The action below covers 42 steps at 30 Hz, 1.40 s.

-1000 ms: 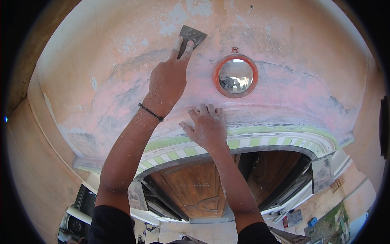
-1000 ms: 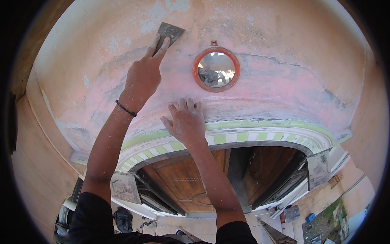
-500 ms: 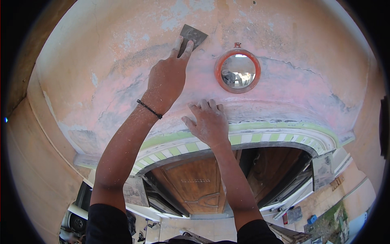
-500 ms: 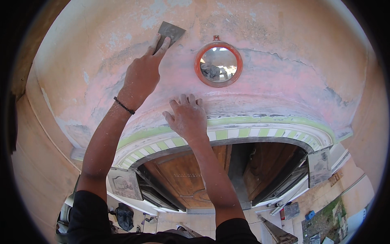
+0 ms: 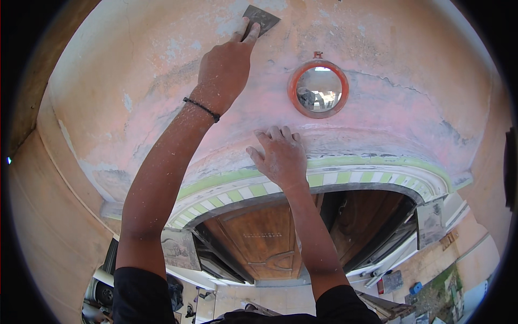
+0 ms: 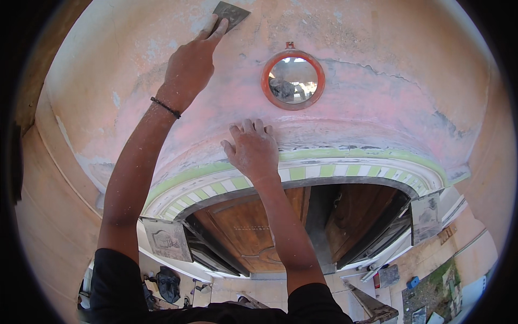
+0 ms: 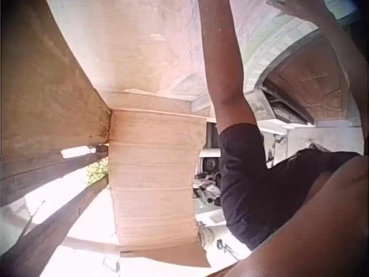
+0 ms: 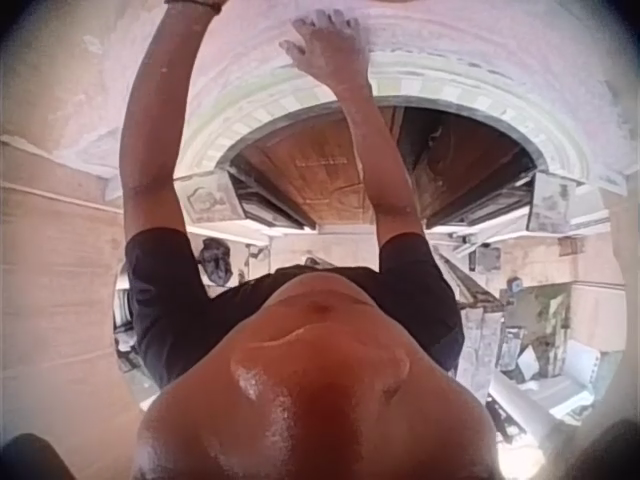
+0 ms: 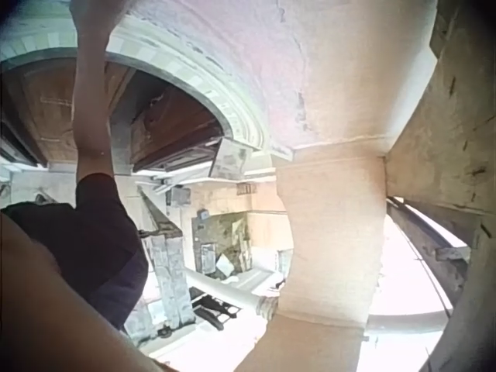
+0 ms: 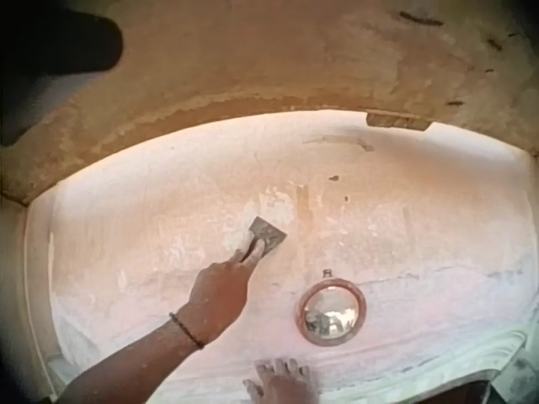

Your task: The recorder is using a putty knife to scrape old paint and plaster off a wall above a doorway.

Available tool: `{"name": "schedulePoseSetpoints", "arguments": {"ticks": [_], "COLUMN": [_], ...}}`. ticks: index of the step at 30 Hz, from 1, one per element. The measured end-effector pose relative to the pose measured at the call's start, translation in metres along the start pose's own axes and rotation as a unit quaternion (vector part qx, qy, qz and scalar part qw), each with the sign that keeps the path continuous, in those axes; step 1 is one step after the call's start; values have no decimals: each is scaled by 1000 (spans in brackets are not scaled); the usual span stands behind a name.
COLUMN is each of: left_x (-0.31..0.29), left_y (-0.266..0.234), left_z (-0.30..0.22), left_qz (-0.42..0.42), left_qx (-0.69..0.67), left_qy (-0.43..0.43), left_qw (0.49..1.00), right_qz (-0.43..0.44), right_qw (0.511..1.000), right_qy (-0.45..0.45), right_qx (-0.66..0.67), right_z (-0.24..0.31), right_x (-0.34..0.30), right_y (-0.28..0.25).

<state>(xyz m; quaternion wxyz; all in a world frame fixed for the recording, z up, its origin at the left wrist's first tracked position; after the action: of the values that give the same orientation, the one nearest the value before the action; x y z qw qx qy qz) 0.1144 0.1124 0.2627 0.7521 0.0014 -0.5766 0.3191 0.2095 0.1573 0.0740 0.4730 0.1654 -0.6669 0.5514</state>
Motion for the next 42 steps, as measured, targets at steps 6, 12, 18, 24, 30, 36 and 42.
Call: {"name": "schedulePoseSetpoints", "arguments": {"ticks": [6, 12, 18, 24, 30, 36, 42], "left_x": [-41, -4, -24, -17, -9, -1, -5], "left_y": [-6, 6, -1, 2, 0, 6, -2], "left_z": [-4, -9, -27, -17, -25, -15, -35], "left_qz": [71, -5, -2, 48, -2, 21, -4], "left_qx": [44, 14, 17, 40, 15, 4, -9], "left_qy": [14, 22, 22, -7, 25, -9, 2], "left_qw": [996, 1000, 1000, 998, 1000, 1000, 1000], "right_qz": [-37, -15, -31, -23, -50, -36, -54], "right_qw": [999, 1000, 999, 1000, 999, 999, 998], "right_qy": [-11, 8, -6, -11, -14, -18, -8], "right_qx": [19, -17, 1, -12, 9, 7, 4], "right_z": [-14, 0, -16, 2, -14, 3, -13], "right_x": [-5, 1, -7, -2, -8, -4, -6], "right_y": [-3, -1, -6, 1, -6, 2, -5]}}
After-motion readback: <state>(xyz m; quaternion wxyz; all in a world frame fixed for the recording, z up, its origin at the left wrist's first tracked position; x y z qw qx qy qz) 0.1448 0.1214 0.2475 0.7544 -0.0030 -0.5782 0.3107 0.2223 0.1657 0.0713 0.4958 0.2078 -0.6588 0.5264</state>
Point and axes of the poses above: each hand's wrist, its own x-axis towards the middle knuckle, its own y-axis out of the palm, z = x × y, the point moved 3 cm from there along x, towards the middle knuckle, and after that the axes turned 3 degrees about -y, right-handed, at the moved point
